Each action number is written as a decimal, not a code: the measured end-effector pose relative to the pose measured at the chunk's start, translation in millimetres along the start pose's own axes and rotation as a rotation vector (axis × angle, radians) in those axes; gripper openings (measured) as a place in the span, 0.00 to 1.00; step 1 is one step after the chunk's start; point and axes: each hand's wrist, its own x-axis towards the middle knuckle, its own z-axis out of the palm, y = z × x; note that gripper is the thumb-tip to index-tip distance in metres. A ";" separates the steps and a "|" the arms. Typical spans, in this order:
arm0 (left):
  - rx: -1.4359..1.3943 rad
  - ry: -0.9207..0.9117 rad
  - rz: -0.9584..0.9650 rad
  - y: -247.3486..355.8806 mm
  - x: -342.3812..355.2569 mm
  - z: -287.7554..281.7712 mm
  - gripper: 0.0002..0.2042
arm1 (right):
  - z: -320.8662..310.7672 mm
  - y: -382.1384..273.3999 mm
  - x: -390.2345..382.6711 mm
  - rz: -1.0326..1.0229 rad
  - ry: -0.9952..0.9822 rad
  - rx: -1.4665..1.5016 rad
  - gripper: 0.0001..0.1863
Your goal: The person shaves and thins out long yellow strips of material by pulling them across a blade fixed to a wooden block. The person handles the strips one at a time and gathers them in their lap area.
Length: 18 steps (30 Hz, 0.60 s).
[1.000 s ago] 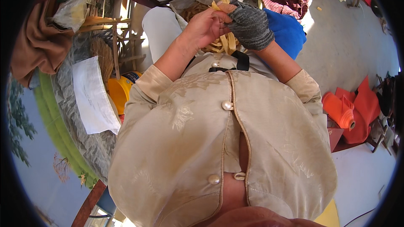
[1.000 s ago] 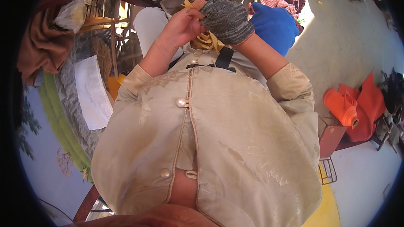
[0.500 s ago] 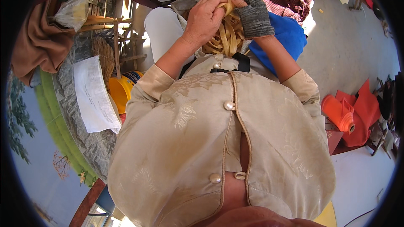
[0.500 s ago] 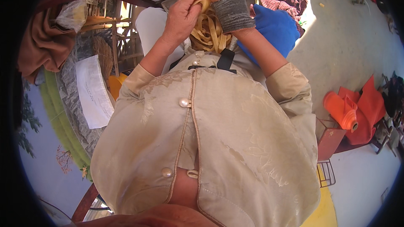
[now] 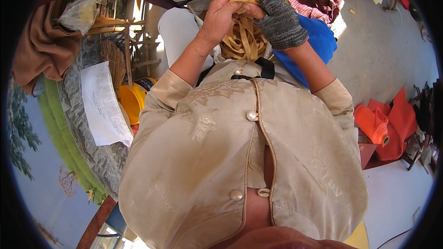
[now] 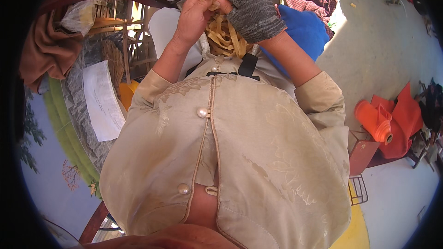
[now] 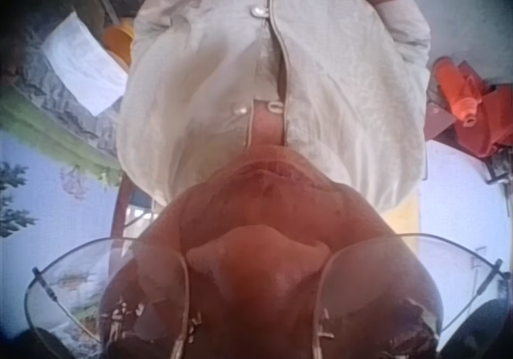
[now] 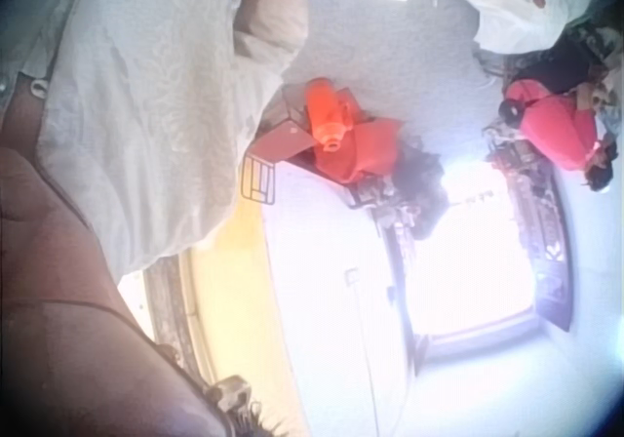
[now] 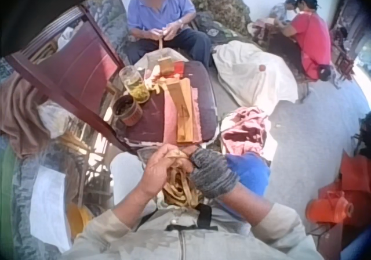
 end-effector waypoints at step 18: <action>0.138 0.215 0.228 9.5 6.4 -1.8 0.04 | -0.6 17.5 14.6 0.713 0.026 0.940 0.20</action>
